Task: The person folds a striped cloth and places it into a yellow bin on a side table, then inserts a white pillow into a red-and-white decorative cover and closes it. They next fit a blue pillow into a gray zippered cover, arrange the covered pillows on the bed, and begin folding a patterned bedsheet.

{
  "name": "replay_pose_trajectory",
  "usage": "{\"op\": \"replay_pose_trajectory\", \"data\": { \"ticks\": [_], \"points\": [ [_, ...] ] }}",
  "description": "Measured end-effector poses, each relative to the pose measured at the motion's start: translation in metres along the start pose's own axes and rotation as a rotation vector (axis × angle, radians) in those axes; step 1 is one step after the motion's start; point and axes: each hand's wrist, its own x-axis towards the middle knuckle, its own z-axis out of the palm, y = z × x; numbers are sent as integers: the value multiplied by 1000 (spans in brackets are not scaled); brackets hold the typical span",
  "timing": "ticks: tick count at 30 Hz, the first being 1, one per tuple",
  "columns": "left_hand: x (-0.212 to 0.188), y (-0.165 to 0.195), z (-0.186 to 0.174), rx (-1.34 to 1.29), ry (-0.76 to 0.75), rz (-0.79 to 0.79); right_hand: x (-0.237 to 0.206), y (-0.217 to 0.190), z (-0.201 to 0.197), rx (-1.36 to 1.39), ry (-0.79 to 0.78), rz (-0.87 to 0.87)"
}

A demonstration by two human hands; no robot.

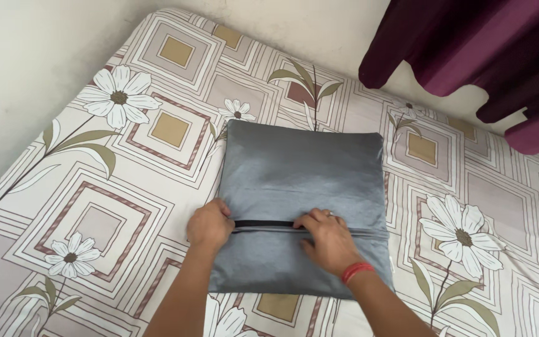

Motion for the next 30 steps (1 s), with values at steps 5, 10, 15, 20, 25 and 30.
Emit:
{"op": "replay_pose_trajectory", "data": {
  "ticks": [5, 10, 15, 20, 25, 30],
  "points": [
    [-4, -2, -9, -50, -6, -112, 16, -19, 7, -9, -80, 79],
    [-3, 1, -1, -106, 61, -111, 19, -14, 10, 19, -181, 205],
    [5, -12, 0, -166, 44, -104, 18, -8, 17, 47, -171, 252],
    [3, -19, -4, -58, 113, 21, 19, -8, 23, 25, -162, 281],
    [5, -15, 4, 157, 143, 56, 18, -5, 23, 60, -192, 284],
    [2, -25, 27, -169, 77, -46, 19, -2, 29, 57, -164, 293]
  ]
}}
